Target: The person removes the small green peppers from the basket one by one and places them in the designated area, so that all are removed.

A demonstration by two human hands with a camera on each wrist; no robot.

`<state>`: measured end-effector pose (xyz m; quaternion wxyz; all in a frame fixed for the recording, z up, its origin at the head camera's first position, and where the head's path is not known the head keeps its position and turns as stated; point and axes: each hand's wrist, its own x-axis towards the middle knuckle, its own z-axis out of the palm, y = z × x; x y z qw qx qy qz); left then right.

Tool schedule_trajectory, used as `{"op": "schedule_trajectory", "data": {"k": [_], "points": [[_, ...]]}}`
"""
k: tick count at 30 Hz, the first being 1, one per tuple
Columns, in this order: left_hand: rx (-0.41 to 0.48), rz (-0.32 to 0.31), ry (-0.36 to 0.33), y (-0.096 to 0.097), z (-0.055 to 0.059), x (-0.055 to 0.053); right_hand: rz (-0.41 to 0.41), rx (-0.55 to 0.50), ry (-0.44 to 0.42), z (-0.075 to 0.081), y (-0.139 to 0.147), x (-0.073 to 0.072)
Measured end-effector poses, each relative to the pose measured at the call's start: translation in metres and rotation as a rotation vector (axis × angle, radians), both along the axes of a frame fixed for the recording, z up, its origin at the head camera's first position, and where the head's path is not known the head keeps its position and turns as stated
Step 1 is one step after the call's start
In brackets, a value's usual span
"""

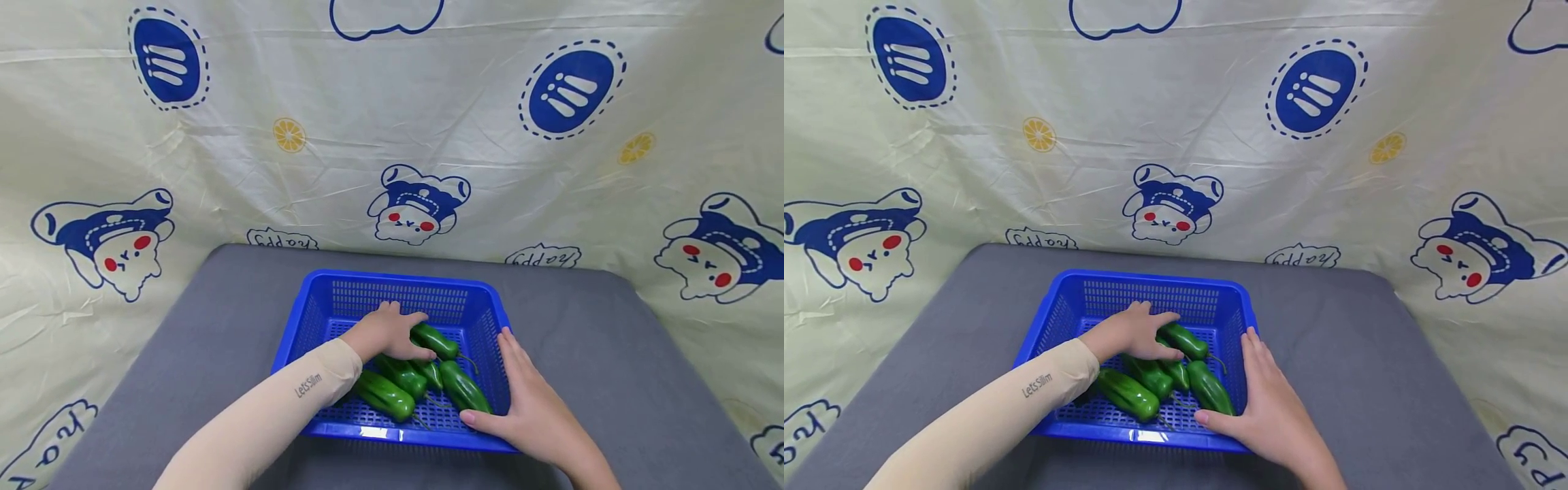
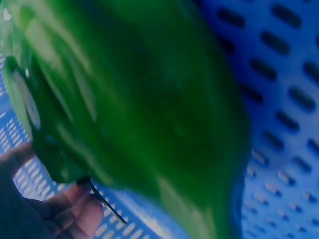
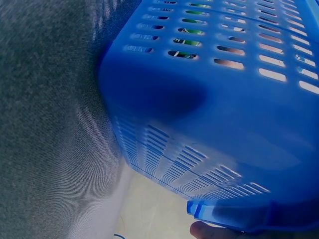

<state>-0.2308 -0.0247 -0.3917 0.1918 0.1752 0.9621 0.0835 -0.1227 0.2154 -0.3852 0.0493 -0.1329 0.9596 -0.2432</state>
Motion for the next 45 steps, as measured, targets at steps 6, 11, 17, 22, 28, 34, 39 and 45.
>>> {"op": "schedule_trajectory", "data": {"k": [6,11,17,22,28,34,39,45], "points": [[-0.059,0.022,0.002,0.008,-0.002,0.003,-0.007,0.0,-0.006,0.0,-0.001,0.0],[-0.026,0.061,-0.014,0.015,-0.002,0.003,-0.002,0.0,-0.005,0.0,0.0,0.0],[0.044,0.161,-0.071,0.029,-0.006,0.006,0.001,-0.007,-0.002,0.0,0.0,0.0],[0.07,0.219,-0.06,0.04,-0.008,0.008,0.003,-0.011,0.005,-0.001,0.0,0.0],[0.108,0.242,-0.04,0.046,-0.007,0.011,0.009,-0.014,0.022,-0.001,0.002,0.0],[0.102,0.237,0.0,0.047,-0.006,0.012,0.015,-0.018,0.023,-0.001,0.001,0.001],[0.092,0.211,0.033,0.047,-0.005,0.013,0.016,-0.02,0.019,-0.001,0.002,0.002],[0.091,0.169,0.054,0.044,0.0,0.013,0.015,-0.023,0.018,-0.001,0.002,0.002]]}}
